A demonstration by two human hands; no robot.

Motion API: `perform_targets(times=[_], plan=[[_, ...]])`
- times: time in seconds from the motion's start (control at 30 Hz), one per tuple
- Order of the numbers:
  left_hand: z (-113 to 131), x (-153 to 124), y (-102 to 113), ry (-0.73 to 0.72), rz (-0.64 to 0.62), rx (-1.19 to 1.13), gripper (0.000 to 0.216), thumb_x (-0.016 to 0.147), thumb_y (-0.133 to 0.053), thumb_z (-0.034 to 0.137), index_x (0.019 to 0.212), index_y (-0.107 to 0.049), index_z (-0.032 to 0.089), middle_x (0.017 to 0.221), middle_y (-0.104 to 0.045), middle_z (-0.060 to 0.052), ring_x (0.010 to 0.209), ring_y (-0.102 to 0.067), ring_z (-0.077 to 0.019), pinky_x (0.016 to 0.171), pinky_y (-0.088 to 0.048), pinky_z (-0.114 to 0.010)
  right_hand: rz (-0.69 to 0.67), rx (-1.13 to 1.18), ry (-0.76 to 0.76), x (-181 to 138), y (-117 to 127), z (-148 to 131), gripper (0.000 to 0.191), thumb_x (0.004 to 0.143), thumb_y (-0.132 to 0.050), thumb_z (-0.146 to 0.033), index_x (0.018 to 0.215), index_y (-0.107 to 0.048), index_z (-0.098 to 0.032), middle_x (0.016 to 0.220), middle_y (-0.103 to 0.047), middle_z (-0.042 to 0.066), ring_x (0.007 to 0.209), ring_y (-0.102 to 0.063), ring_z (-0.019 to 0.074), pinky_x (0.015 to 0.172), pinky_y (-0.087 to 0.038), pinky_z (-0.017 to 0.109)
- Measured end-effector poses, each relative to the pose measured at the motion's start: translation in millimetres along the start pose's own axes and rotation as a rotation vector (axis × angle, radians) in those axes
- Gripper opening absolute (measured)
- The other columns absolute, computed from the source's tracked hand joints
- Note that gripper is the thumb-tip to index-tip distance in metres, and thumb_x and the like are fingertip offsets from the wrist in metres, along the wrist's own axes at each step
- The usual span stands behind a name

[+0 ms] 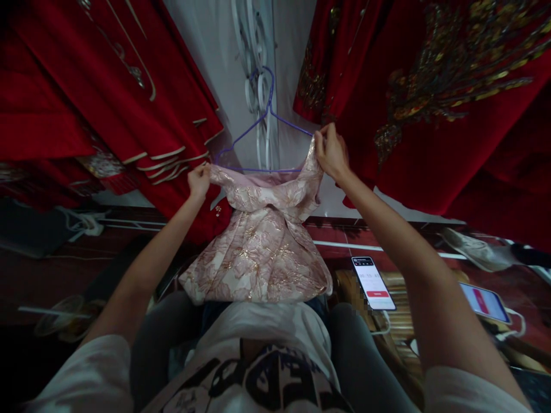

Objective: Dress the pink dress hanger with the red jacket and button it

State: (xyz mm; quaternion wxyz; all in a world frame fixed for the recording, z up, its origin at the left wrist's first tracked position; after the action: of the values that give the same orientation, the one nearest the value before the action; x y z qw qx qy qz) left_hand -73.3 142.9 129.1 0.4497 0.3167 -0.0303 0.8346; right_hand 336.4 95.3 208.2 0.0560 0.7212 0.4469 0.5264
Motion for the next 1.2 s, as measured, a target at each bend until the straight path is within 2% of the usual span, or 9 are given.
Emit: perform_targets(times=[0.13, 0.27, 0.4, 0.57, 0.67, 0.8, 0.9, 1.03, 1.2], plan=[[-25, 3, -1, 0.112, -0.018, -0.055, 0.027, 0.083, -0.055, 0.033, 0.068, -0.064, 0.014, 0.061, -0.062, -0.002, 0.067, -0.058, -0.0152, 0.061, -0.042, -0.022, -0.029, 0.028, 0.008, 2, 4, -2, 0.066, 0.088, -0.014, -0.073, 0.114, -0.050, -0.024, 0.111, -0.062, 0.013, 0.107, -0.058, 0.0334, 0.087, -0.041, 0.047], [-19, 7, -5, 0.064, -0.027, -0.105, 0.026, 0.085, -0.053, 0.033, 0.073, -0.067, 0.013, 0.069, -0.065, -0.002, 0.068, -0.058, -0.0131, 0.065, -0.043, -0.022, -0.036, 0.049, 0.021, 4, 1, 6, 0.064, 0.089, -0.017, -0.072, 0.115, -0.050, -0.025, 0.114, -0.062, 0.013, 0.110, -0.056, 0.0336, 0.091, -0.038, 0.049], [6, 16, -12, 0.029, -0.084, -0.171, 0.024, 0.084, -0.055, 0.033, 0.077, -0.068, 0.014, 0.073, -0.067, -0.001, 0.072, -0.058, -0.0131, 0.068, -0.045, -0.022, -0.015, 0.062, 0.044, 4, -2, 11, 0.062, 0.089, -0.021, -0.072, 0.116, -0.050, -0.024, 0.111, -0.062, 0.013, 0.105, -0.058, 0.0330, 0.091, -0.040, 0.049], [63, 21, -26, -0.107, -0.265, -0.228, 0.026, 0.080, -0.062, 0.040, 0.081, -0.070, 0.016, 0.083, -0.071, -0.003, 0.084, -0.062, -0.0164, 0.078, -0.048, -0.026, -0.062, 0.085, 0.025, 7, -5, 7, 0.065, 0.088, -0.020, -0.074, 0.113, -0.052, -0.024, 0.104, -0.064, 0.014, 0.102, -0.060, 0.0328, 0.088, -0.042, 0.048], [75, 14, -25, -0.120, -0.356, -0.290, 0.028, 0.079, -0.063, 0.044, 0.087, -0.069, 0.017, 0.094, -0.071, -0.005, 0.095, -0.062, -0.0186, 0.085, -0.048, -0.029, -0.097, 0.086, 0.003, 14, -5, 4, 0.068, 0.085, -0.021, -0.077, 0.104, -0.057, -0.023, 0.097, -0.067, 0.014, 0.096, -0.061, 0.0322, 0.085, -0.044, 0.045], [35, -11, -13, 0.161, -0.429, -0.431, 0.032, 0.080, -0.059, 0.042, 0.104, -0.060, 0.022, 0.108, -0.067, -0.006, 0.097, -0.063, -0.0181, 0.081, -0.051, -0.031, -0.088, 0.090, -0.026, 21, -4, 5, 0.068, 0.083, -0.027, -0.079, 0.094, -0.061, -0.022, 0.088, -0.068, 0.012, 0.089, -0.062, 0.0290, 0.080, -0.046, 0.040], [-11, -42, -11, 0.296, -0.590, -0.307, 0.047, 0.072, -0.066, 0.036, 0.114, -0.050, 0.023, 0.118, -0.060, -0.009, 0.107, -0.059, -0.0204, 0.088, -0.050, -0.036, -0.081, 0.087, -0.040, 22, -2, 5, 0.065, 0.084, -0.031, -0.077, 0.092, -0.062, -0.021, 0.084, -0.068, 0.010, 0.086, -0.062, 0.0268, 0.078, -0.046, 0.038], [-49, -68, -3, 0.052, -0.609, 0.060, 0.081, 0.049, -0.080, 0.022, 0.120, -0.042, 0.020, 0.134, -0.044, -0.015, 0.125, -0.045, -0.0274, 0.098, -0.045, -0.040, -0.114, 0.076, -0.063, 22, -1, 2, 0.062, 0.085, -0.033, -0.074, 0.091, -0.063, -0.020, 0.084, -0.068, 0.009, 0.086, -0.062, 0.0256, 0.078, -0.046, 0.037], [-53, -75, 9, -0.118, -0.516, 0.114, 0.053, 0.067, -0.064, 0.024, 0.117, -0.047, 0.021, 0.128, -0.048, -0.012, 0.114, -0.052, -0.0224, 0.095, -0.047, -0.035, -0.121, 0.066, -0.077, 21, 1, -1, 0.062, 0.086, -0.031, -0.074, 0.093, -0.063, -0.021, 0.087, -0.068, 0.009, 0.089, -0.061, 0.0250, 0.079, -0.046, 0.036]])
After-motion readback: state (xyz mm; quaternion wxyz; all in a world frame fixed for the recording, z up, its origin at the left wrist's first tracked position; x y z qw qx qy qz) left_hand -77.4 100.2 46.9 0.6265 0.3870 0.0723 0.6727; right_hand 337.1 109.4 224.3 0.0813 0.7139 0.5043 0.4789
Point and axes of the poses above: each hand's wrist, its own x-axis towards the middle knuckle, its own y-axis out of the back of the hand, z = x × y, the point moved 5 cm from there along x, towards the middle knuckle
